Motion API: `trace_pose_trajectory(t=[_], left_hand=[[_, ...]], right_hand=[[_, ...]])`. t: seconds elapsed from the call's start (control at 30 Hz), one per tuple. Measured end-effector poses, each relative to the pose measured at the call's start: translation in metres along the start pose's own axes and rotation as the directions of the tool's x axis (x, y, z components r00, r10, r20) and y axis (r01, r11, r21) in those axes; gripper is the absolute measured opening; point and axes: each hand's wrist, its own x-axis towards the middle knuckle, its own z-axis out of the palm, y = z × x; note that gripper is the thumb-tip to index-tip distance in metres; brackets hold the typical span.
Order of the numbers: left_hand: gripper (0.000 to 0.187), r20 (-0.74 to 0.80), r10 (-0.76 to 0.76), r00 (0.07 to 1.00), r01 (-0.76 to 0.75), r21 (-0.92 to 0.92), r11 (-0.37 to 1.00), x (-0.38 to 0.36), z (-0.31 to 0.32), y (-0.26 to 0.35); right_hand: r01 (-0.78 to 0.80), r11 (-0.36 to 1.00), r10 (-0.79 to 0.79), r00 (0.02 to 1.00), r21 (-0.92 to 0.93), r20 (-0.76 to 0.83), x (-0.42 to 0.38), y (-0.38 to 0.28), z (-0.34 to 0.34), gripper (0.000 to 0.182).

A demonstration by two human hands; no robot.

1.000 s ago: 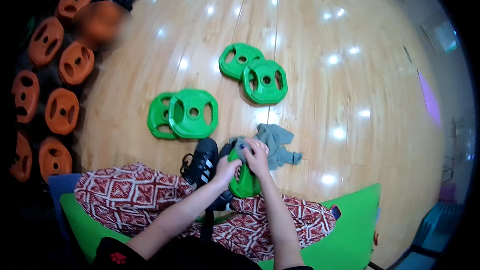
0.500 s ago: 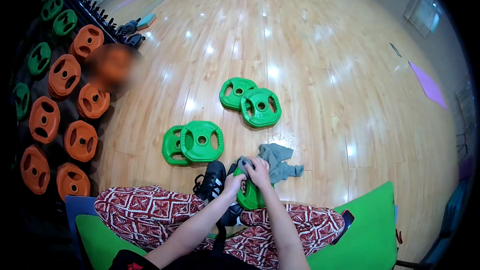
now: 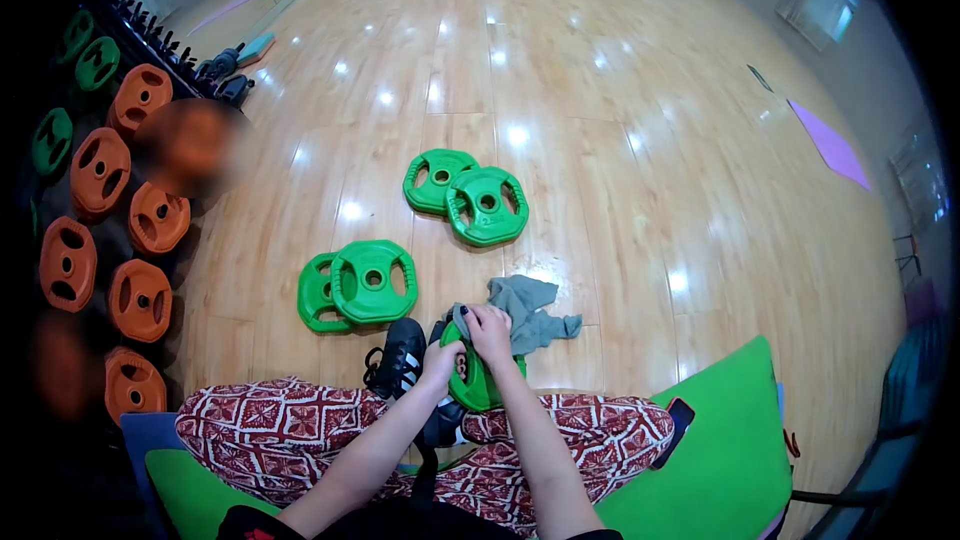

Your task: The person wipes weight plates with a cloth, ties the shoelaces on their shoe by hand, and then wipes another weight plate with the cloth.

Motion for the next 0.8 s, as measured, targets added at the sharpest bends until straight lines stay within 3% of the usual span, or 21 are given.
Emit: trace_pose_trajectory(t=[0.1, 0.17, 0.3, 0.37, 0.53, 0.6, 0.63, 0.7, 0.8], left_hand=[[0.01, -0.006, 0.007, 1.0, -0.007, 0.005, 1.0, -0.003, 0.0, 0.001], [0.009, -0.024, 0.013, 1.0, -0.012, 0.014, 1.0, -0.001, 0.0, 0.0], [0.007, -0.012, 0.017, 1.0, -0.017, 0.004, 1.0, 0.0, -0.001, 0.0], [0.007, 0.016, 0.021, 1.0, -0.021, 0.005, 1.0, -0.002, -0.001, 0.002], [0.007, 0.032, 0.015, 0.999, -0.014, -0.022, 1.0, -0.001, -0.001, 0.0], [0.007, -0.009, 0.017, 1.0, -0.017, -0.003, 1.0, -0.001, 0.0, 0.0], [0.007, -0.009, 0.017, 1.0, -0.017, -0.004, 1.0, 0.0, 0.0, 0.002], [0.007, 0.025, 0.02, 0.999, -0.02, -0.02, 1.0, -0.001, -0.001, 0.001], [0.006, 0.019, 0.01, 1.0, -0.009, -0.023, 1.0, 0.0, -0.001, 0.001]], right_hand=[[0.003, 0.999, -0.006, 0.998, 0.049, 0.07, -0.004, 0.0, -0.008, 0.029], [0.248, 0.966, -0.247, 0.969, -0.073, 0.02, -0.007, -0.01, -0.017, 0.03], [0.219, 0.973, -0.218, 0.976, -0.068, 0.025, -0.007, -0.008, -0.012, 0.028], [0.073, 0.994, -0.078, 0.995, 0.082, 0.059, -0.003, 0.001, -0.007, 0.03], [0.018, 0.993, -0.029, 0.996, 0.113, 0.089, -0.002, 0.003, -0.006, 0.029], [0.29, 0.951, -0.294, 0.956, -0.103, -0.021, -0.006, -0.005, -0.013, 0.024], [0.29, 0.951, -0.294, 0.956, -0.103, -0.02, -0.004, -0.003, -0.012, 0.024], [0.199, 0.98, -0.199, 0.979, 0.01, 0.045, 0.0, 0.003, -0.01, 0.027], [0.086, 0.996, -0.086, 0.996, 0.011, 0.012, 0.0, 0.003, -0.002, 0.032]])
